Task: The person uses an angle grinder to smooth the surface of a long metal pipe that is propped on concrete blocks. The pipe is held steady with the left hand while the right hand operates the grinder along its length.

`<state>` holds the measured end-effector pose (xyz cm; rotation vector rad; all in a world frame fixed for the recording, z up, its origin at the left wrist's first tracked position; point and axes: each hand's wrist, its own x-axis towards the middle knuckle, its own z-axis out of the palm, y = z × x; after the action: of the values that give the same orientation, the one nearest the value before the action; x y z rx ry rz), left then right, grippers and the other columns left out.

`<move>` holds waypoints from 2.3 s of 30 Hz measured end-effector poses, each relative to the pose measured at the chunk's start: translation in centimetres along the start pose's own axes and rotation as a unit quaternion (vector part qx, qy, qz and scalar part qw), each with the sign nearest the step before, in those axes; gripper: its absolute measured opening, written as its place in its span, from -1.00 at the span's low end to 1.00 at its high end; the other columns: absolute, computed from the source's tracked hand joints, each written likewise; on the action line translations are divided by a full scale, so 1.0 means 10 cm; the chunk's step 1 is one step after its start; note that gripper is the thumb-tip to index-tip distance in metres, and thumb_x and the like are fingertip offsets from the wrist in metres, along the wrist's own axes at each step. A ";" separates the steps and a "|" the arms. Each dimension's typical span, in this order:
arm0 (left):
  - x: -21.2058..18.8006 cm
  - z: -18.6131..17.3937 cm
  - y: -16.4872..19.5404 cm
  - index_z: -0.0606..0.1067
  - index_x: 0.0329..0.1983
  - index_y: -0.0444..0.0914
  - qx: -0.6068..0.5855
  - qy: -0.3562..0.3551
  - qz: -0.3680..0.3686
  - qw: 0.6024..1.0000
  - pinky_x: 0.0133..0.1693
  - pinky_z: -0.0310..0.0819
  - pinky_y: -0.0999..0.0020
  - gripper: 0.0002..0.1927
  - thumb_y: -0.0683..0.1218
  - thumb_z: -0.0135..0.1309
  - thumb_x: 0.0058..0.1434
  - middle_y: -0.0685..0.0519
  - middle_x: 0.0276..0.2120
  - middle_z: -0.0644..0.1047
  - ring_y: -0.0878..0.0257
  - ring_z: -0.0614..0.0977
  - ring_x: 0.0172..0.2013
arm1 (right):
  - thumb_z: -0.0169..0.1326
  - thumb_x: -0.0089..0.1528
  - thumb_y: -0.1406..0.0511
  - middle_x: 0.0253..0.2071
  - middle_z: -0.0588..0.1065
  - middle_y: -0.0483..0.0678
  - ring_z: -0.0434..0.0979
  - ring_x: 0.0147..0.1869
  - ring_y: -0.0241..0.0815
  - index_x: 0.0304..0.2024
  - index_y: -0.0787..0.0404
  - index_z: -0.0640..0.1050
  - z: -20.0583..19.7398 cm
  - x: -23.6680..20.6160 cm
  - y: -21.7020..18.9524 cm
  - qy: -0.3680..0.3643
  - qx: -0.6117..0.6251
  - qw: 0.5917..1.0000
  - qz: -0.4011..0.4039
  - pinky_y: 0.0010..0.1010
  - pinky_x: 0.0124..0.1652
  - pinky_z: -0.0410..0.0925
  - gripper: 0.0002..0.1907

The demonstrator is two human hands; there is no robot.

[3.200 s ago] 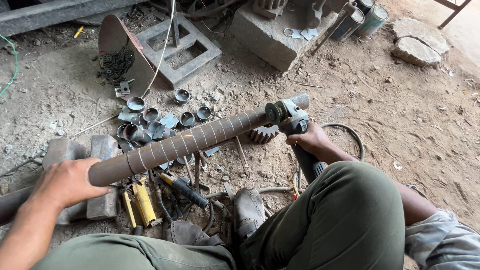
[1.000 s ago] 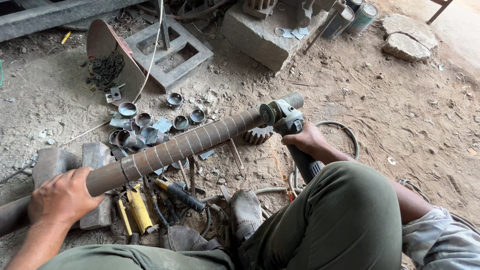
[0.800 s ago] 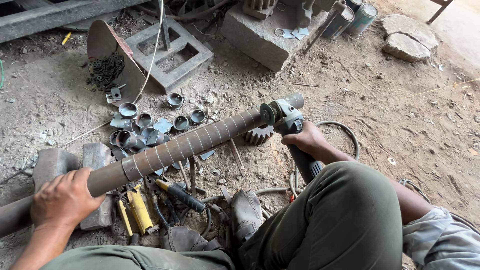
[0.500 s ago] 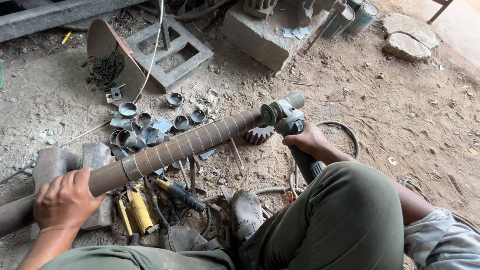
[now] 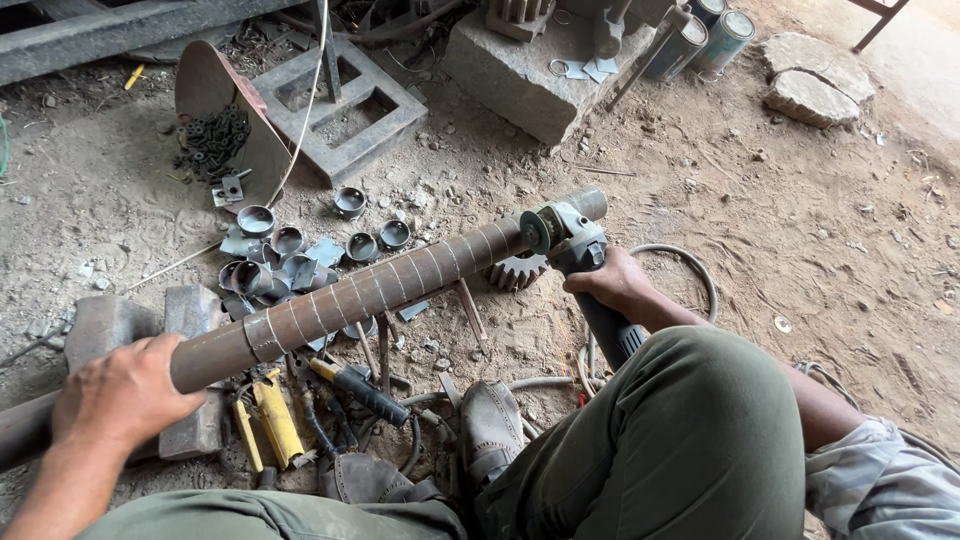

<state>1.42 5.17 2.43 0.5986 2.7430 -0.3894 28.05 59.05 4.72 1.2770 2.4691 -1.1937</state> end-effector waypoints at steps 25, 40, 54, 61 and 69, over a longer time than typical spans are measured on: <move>-0.12 0.33 0.00 0.58 0.05 -0.15 0.028 0.277 0.082 0.957 0.01 0.68 0.20 -0.25 0.25 0.48 -0.20 0.03 -0.17 0.69 0.15 0.75 -0.19 | 0.31 -0.15 0.18 -0.35 0.61 0.13 0.65 -0.38 -0.06 -0.15 0.37 0.58 0.01 0.02 0.03 -0.003 0.032 0.999 -0.028 -0.27 -0.31 0.52 -0.43; 0.06 -0.20 0.03 0.48 0.26 0.12 -0.013 -0.036 0.022 0.999 0.21 0.56 0.15 -0.16 0.33 0.42 -0.14 0.08 0.02 0.68 0.10 0.70 0.06 | 0.32 -0.14 0.15 -0.32 0.62 0.15 0.66 -0.34 -0.03 -0.09 0.39 0.58 -0.01 0.04 0.05 -0.001 0.004 1.000 -0.006 -0.25 -0.26 0.53 -0.37; 0.02 0.25 -0.01 0.43 0.26 0.05 0.027 0.112 0.028 0.993 0.12 0.60 0.14 -0.09 0.38 0.40 -0.18 0.14 0.04 0.63 0.17 0.69 0.03 | 0.31 -0.12 0.13 -0.33 0.62 0.15 0.66 -0.36 -0.03 -0.14 0.42 0.59 -0.01 0.08 0.07 -0.005 -0.011 1.000 0.007 -0.25 -0.28 0.52 -0.39; -0.03 0.31 -0.02 0.51 0.13 -0.05 0.014 0.209 0.064 0.976 0.04 0.65 0.16 -0.13 0.33 0.45 -0.26 0.08 -0.09 0.66 0.16 0.72 -0.06 | 0.32 -0.15 0.14 -0.35 0.62 0.14 0.65 -0.37 -0.05 -0.17 0.41 0.60 0.00 0.10 0.09 0.005 0.002 1.000 -0.007 -0.28 -0.29 0.52 -0.40; -0.15 0.22 0.05 0.55 0.06 -0.08 0.006 0.262 0.072 0.962 -0.01 0.66 0.19 -0.21 0.26 0.48 -0.26 0.08 -0.15 0.67 0.15 0.73 -0.13 | 0.32 -0.14 0.14 -0.35 0.62 0.13 0.66 -0.37 -0.06 -0.18 0.41 0.61 0.00 0.10 0.09 0.012 0.003 1.000 -0.007 -0.27 -0.29 0.52 -0.42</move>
<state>3.48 4.39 0.82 1.0246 3.1616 -0.2354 28.08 59.97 3.81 1.2847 2.4964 -1.1960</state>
